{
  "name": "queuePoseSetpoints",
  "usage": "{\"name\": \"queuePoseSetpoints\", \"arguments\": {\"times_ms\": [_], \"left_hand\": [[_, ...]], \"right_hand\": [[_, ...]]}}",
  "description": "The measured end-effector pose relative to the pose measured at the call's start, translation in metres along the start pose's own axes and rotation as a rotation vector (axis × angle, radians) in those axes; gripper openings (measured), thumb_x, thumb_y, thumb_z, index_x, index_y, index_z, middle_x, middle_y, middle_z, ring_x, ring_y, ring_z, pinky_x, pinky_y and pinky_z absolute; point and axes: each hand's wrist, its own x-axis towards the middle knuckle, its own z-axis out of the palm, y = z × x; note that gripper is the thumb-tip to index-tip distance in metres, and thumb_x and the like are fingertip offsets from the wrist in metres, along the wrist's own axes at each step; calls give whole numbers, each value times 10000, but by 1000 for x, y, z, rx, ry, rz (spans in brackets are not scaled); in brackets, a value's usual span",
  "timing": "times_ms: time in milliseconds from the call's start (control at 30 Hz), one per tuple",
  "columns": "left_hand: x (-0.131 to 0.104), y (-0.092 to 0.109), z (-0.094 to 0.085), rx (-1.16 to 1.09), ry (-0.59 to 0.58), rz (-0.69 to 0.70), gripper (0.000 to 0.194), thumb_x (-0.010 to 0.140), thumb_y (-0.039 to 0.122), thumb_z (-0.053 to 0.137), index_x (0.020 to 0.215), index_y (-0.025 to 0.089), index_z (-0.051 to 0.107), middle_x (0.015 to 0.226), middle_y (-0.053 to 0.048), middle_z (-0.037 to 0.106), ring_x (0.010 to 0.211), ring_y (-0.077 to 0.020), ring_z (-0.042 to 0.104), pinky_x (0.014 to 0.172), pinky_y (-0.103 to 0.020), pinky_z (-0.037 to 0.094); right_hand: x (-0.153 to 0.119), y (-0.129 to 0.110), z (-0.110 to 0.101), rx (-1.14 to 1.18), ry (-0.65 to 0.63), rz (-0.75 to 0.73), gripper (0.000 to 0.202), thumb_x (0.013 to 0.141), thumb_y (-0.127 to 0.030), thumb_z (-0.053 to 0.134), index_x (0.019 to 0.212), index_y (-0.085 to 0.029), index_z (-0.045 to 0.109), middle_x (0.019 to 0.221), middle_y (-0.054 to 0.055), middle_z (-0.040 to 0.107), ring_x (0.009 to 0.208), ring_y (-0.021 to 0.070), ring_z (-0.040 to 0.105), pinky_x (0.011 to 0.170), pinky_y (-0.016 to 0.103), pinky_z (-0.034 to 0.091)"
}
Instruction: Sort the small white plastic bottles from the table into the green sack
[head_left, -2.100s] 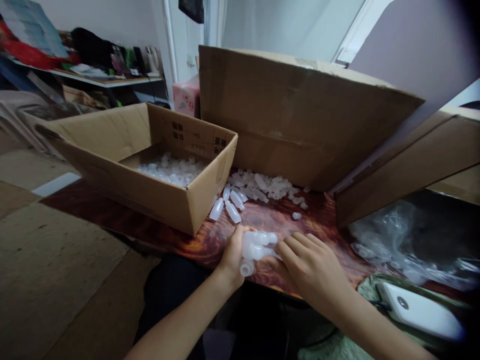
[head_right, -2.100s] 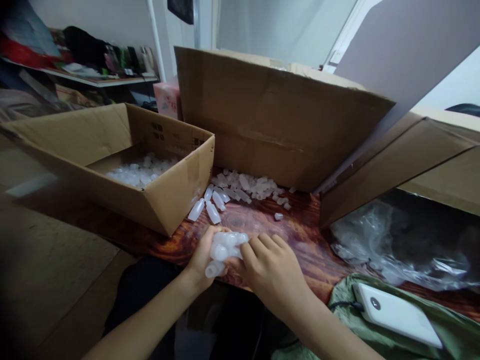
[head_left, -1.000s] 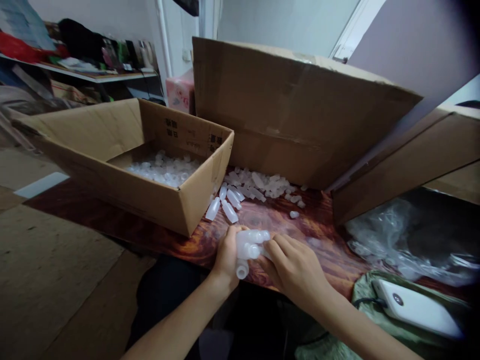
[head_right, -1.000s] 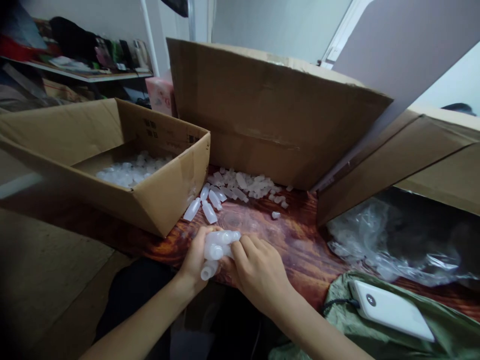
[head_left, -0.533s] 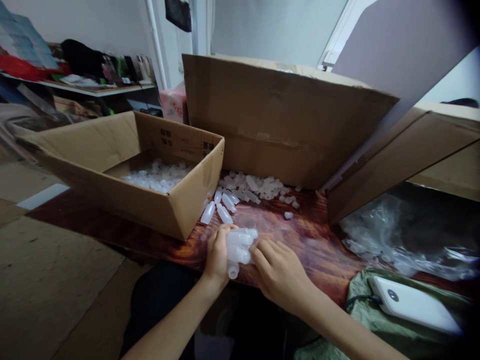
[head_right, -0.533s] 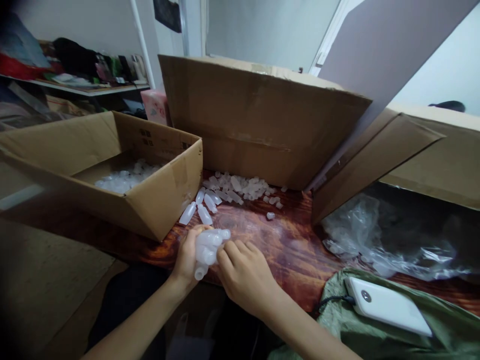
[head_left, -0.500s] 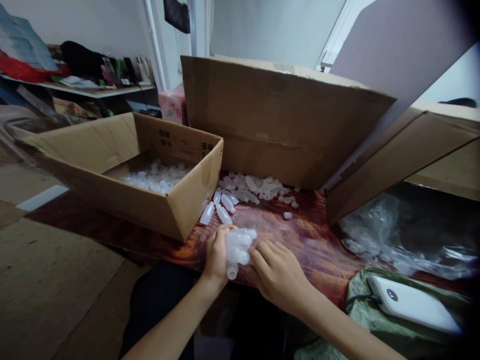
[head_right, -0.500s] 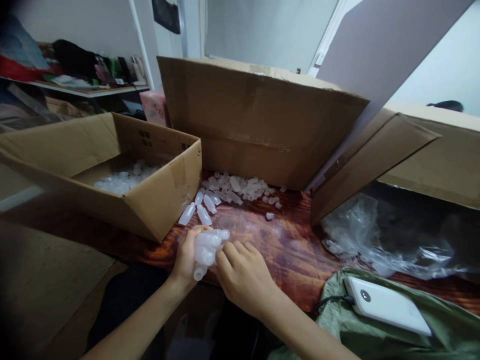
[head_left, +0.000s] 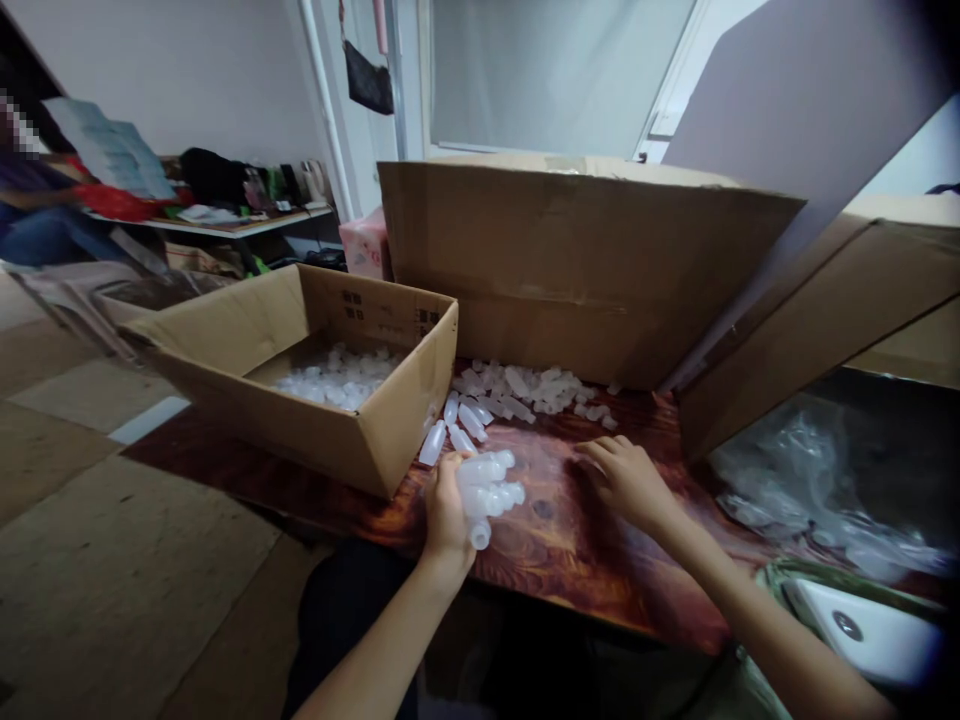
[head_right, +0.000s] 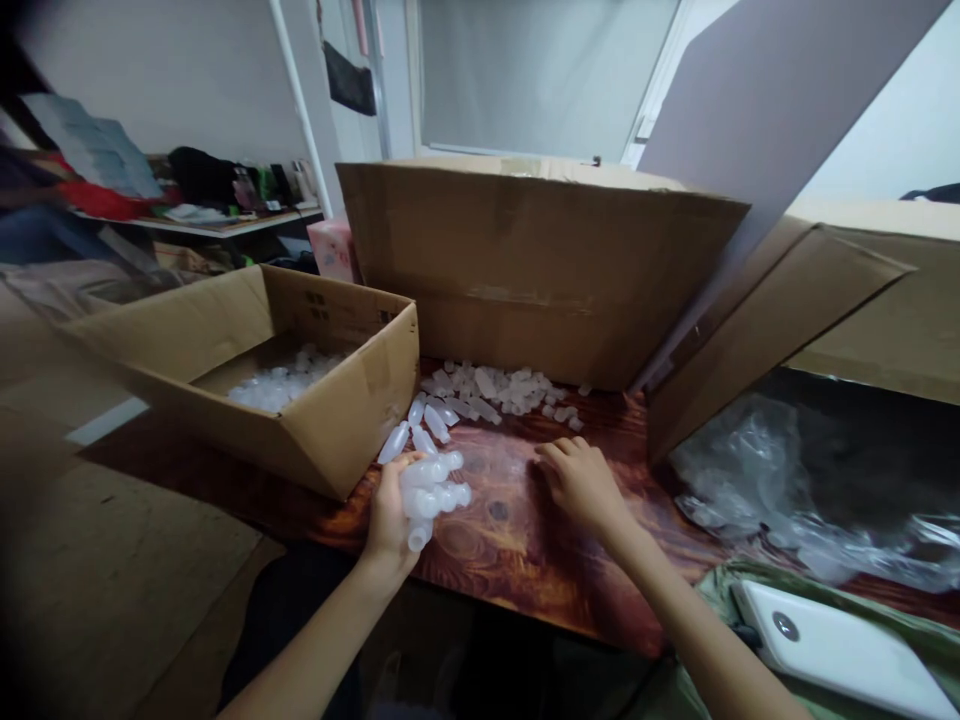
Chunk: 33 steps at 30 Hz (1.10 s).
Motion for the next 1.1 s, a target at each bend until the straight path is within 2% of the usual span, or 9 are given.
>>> {"name": "queuePoseSetpoints", "arguments": {"times_ms": [100,200,300,433,600,767,933,1000,1100], "left_hand": [[3,-4,-2,77,17,96,246,788,370,492,800,161,622,771,-30,630,672,-153,584,581,-235,445],[4,-7,-4,149,9,178,240,813,352,465,800,172,622,780,-21,629,713,-164,577,631,-247,448],[2,-5,-5,203,8,243,242,828,359,452,806,179,613,770,-15,621,700,-168,560,629,-254,439],[-2,-1,-5,262,-4,315,229,847,339,447,793,192,614,776,-16,626,733,-179,561,664,-258,434],[-5,3,-6,307,-23,373,222,863,324,446,804,202,622,770,-18,620,715,-192,555,659,-268,426],[-9,6,-9,335,-51,409,230,877,337,447,856,207,635,845,-36,646,819,-212,584,745,-280,429],[-12,7,-10,334,-100,403,245,890,360,438,899,207,629,890,-47,663,863,-222,603,758,-284,431],[-14,8,-10,329,-116,403,242,889,351,437,898,206,630,893,-48,666,863,-222,604,754,-281,427],[-18,12,-9,323,-140,414,224,874,342,463,884,205,640,880,-44,666,831,-216,592,736,-272,415]], "right_hand": [[-28,-57,-6,196,60,-85,194,958,-248,459,1116,-206,562,1068,69,658,986,171,605,840,262,487],[-48,-113,-12,569,273,-196,201,942,-183,496,1138,-220,520,1093,61,647,1011,153,619,865,253,509],[-52,-143,-7,563,392,-213,215,928,-137,529,1129,-212,545,1043,74,658,929,172,642,792,280,543],[-48,-152,9,398,486,-233,182,928,-103,506,1070,-185,586,973,98,681,844,201,663,716,327,573],[-54,-159,19,317,514,-208,224,936,-84,462,1108,-173,574,1033,122,666,930,207,670,793,324,576],[-57,-167,17,274,511,-71,95,961,-230,504,1004,-160,553,896,100,652,778,198,650,687,315,548],[-66,-171,8,202,412,73,309,1008,-362,387,851,-180,580,669,36,633,579,181,622,549,274,464],[-73,-174,6,227,412,108,296,1008,-365,384,965,-163,596,708,41,657,589,170,637,554,259,468],[-85,-176,7,258,379,41,376,994,-394,405,1221,-119,523,752,47,665,611,167,647,557,254,479]]}}
